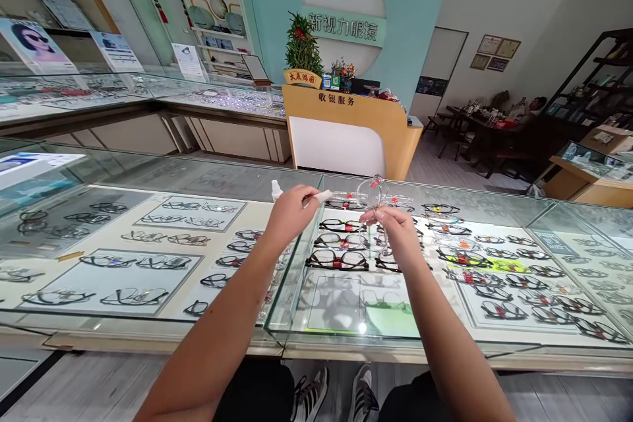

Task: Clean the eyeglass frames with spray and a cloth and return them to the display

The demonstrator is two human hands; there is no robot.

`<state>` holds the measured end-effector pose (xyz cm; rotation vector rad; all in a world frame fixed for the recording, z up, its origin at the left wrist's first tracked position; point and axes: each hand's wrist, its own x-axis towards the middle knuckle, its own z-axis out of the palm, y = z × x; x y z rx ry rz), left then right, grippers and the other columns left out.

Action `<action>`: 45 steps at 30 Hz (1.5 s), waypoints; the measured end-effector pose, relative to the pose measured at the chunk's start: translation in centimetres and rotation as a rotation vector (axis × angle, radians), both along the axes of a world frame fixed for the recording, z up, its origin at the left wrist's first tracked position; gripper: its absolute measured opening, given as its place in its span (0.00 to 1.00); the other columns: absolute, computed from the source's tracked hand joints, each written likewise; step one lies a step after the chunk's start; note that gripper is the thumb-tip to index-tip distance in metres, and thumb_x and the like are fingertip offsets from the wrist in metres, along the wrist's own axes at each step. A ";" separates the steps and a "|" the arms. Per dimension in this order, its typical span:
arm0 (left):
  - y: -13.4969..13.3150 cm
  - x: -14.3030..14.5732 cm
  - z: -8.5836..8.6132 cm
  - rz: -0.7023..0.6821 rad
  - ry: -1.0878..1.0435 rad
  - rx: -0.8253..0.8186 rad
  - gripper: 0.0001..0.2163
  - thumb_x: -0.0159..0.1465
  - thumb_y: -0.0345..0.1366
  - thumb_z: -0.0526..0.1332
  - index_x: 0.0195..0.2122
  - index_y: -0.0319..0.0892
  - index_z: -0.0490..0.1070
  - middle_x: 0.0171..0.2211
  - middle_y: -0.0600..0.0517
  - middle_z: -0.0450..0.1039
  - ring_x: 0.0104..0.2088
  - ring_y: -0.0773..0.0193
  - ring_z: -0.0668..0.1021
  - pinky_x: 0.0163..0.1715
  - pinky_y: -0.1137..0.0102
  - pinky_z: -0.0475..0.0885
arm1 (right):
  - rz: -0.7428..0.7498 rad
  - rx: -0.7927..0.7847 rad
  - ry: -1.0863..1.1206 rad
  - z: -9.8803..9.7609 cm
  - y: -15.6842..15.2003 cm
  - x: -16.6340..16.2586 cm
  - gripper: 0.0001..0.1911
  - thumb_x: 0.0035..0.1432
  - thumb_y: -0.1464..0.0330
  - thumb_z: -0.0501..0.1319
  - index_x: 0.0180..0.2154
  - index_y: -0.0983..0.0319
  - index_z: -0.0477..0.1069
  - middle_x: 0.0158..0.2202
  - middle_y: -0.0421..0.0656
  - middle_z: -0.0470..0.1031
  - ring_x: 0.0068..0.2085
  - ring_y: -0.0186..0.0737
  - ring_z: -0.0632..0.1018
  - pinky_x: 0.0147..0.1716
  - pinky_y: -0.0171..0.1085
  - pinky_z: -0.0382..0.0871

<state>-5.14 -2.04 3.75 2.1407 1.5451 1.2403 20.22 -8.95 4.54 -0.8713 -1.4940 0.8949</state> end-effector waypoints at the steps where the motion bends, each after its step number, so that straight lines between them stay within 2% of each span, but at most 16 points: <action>1: 0.6 -0.9 -0.5 0.050 0.078 -0.020 0.10 0.66 0.40 0.60 0.36 0.47 0.82 0.36 0.48 0.80 0.33 0.57 0.77 0.34 0.66 0.69 | 0.013 -0.016 0.003 0.1 0.0 0.1 0.16 0.66 0.58 0.62 0.34 0.57 0.85 0.34 0.44 0.82 0.38 0.45 0.80 0.45 0.44 0.74; 3: 1.6 -2.6 -2.0 0.110 0.202 -0.101 0.11 0.64 0.43 0.63 0.26 0.46 0.77 0.27 0.49 0.76 0.26 0.59 0.73 0.32 0.64 0.68 | 0.035 -0.032 -0.003 0.3 -0.1 0.2 0.15 0.65 0.59 0.62 0.34 0.57 0.85 0.34 0.44 0.83 0.39 0.45 0.80 0.46 0.44 0.75; 5: 2.5 -3.9 -3.8 0.057 0.260 -0.185 0.15 0.62 0.46 0.66 0.21 0.46 0.71 0.19 0.51 0.70 0.22 0.60 0.71 0.33 0.63 0.70 | 0.043 -0.034 -0.005 0.5 -0.1 0.2 0.15 0.65 0.61 0.61 0.34 0.57 0.85 0.35 0.43 0.84 0.40 0.45 0.81 0.47 0.44 0.74; 8: 2.9 -4.3 -5.0 0.019 0.240 -0.146 0.15 0.61 0.48 0.67 0.25 0.45 0.71 0.19 0.51 0.70 0.27 0.58 0.76 0.42 0.60 0.75 | 0.032 -0.023 -0.003 0.6 -0.2 0.1 0.16 0.66 0.61 0.60 0.33 0.57 0.85 0.36 0.43 0.85 0.41 0.46 0.81 0.48 0.44 0.74; 10: 2.4 -3.4 -4.1 0.046 0.226 -0.106 0.13 0.64 0.47 0.65 0.33 0.41 0.76 0.30 0.43 0.79 0.38 0.51 0.81 0.49 0.54 0.75 | 0.023 -0.015 -0.016 0.6 -0.2 0.2 0.17 0.67 0.62 0.59 0.32 0.57 0.84 0.36 0.43 0.85 0.42 0.46 0.81 0.49 0.44 0.74; 11: 1.9 -2.6 -3.3 0.052 0.213 -0.050 0.14 0.65 0.46 0.63 0.41 0.40 0.78 0.41 0.39 0.81 0.46 0.47 0.81 0.54 0.50 0.74 | 0.025 -0.014 -0.024 0.6 -0.2 0.3 0.17 0.66 0.62 0.58 0.32 0.57 0.84 0.36 0.43 0.85 0.42 0.46 0.81 0.49 0.44 0.74; 13: 0.5 -0.8 -1.2 -0.021 0.144 0.171 0.22 0.70 0.43 0.58 0.61 0.41 0.72 0.62 0.36 0.73 0.64 0.44 0.74 0.65 0.47 0.68 | 0.048 -0.018 -0.041 0.7 -0.1 0.7 0.17 0.66 0.64 0.57 0.31 0.58 0.83 0.35 0.43 0.84 0.42 0.46 0.82 0.49 0.44 0.74; 16: -2.0 1.8 1.0 -0.222 0.102 0.416 0.38 0.65 0.46 0.67 0.74 0.44 0.57 0.73 0.38 0.61 0.72 0.44 0.65 0.72 0.48 0.60 | 0.138 -0.039 -0.090 1.1 0.0 1.4 0.17 0.64 0.66 0.57 0.29 0.58 0.82 0.32 0.43 0.83 0.39 0.45 0.81 0.46 0.44 0.75; 18: -3.2 2.9 1.4 -0.334 0.121 0.470 0.45 0.62 0.49 0.71 0.76 0.46 0.52 0.74 0.38 0.58 0.74 0.41 0.62 0.72 0.46 0.59 | 0.207 -0.062 -0.132 1.3 -0.1 1.9 0.17 0.64 0.66 0.57 0.28 0.59 0.81 0.31 0.43 0.83 0.36 0.44 0.81 0.44 0.43 0.75; 21: -3.9 3.6 0.8 -0.420 0.119 0.493 0.45 0.61 0.51 0.74 0.75 0.47 0.56 0.70 0.39 0.66 0.72 0.41 0.66 0.71 0.47 0.63 | 0.270 -0.105 -0.174 1.4 0.0 2.5 0.16 0.62 0.68 0.57 0.27 0.60 0.81 0.29 0.42 0.82 0.33 0.42 0.78 0.40 0.42 0.74; 24: -4.0 3.9 0.4 -0.415 0.086 0.429 0.38 0.61 0.52 0.73 0.70 0.49 0.66 0.63 0.41 0.76 0.65 0.44 0.75 0.67 0.49 0.69 | 0.290 -0.142 -0.177 1.4 0.0 2.7 0.16 0.61 0.70 0.57 0.26 0.60 0.80 0.28 0.42 0.82 0.31 0.40 0.76 0.38 0.41 0.73; 29: -4.0 3.9 0.4 -0.404 0.033 0.340 0.36 0.59 0.54 0.74 0.67 0.49 0.70 0.60 0.42 0.78 0.60 0.46 0.78 0.63 0.50 0.72 | 0.270 -0.141 -0.206 1.5 -0.1 2.7 0.16 0.61 0.70 0.57 0.26 0.59 0.81 0.28 0.41 0.82 0.31 0.39 0.76 0.38 0.40 0.73; 33: -4.0 4.1 0.2 -0.368 -0.022 0.371 0.34 0.58 0.53 0.75 0.64 0.49 0.72 0.58 0.43 0.78 0.59 0.48 0.79 0.61 0.53 0.73 | 0.106 -0.038 -0.224 1.1 0.3 3.2 0.14 0.64 0.66 0.59 0.31 0.59 0.83 0.33 0.42 0.84 0.38 0.43 0.80 0.43 0.43 0.72; 38: -4.0 4.5 0.5 -0.130 -0.174 0.367 0.32 0.61 0.54 0.74 0.63 0.47 0.71 0.59 0.43 0.76 0.58 0.49 0.79 0.62 0.53 0.73 | -0.399 0.274 -0.038 0.7 1.0 4.0 0.15 0.66 0.59 0.60 0.46 0.59 0.79 0.46 0.47 0.81 0.47 0.47 0.79 0.48 0.46 0.72; 41: -4.1 4.6 2.1 -0.018 -0.237 0.444 0.32 0.61 0.53 0.74 0.62 0.45 0.71 0.58 0.42 0.75 0.55 0.50 0.79 0.60 0.53 0.76 | -0.470 0.355 -0.137 1.7 0.6 3.5 0.21 0.65 0.57 0.63 0.56 0.58 0.73 0.54 0.50 0.78 0.50 0.49 0.79 0.49 0.48 0.73; 45: -4.3 4.8 6.0 0.021 -0.296 0.585 0.31 0.61 0.51 0.74 0.62 0.46 0.72 0.56 0.43 0.71 0.56 0.52 0.78 0.58 0.55 0.78 | -0.451 0.473 -0.343 5.4 -0.5 1.9 0.35 0.62 0.55 0.69 0.66 0.55 0.64 0.60 0.53 0.74 0.55 0.53 0.78 0.51 0.52 0.75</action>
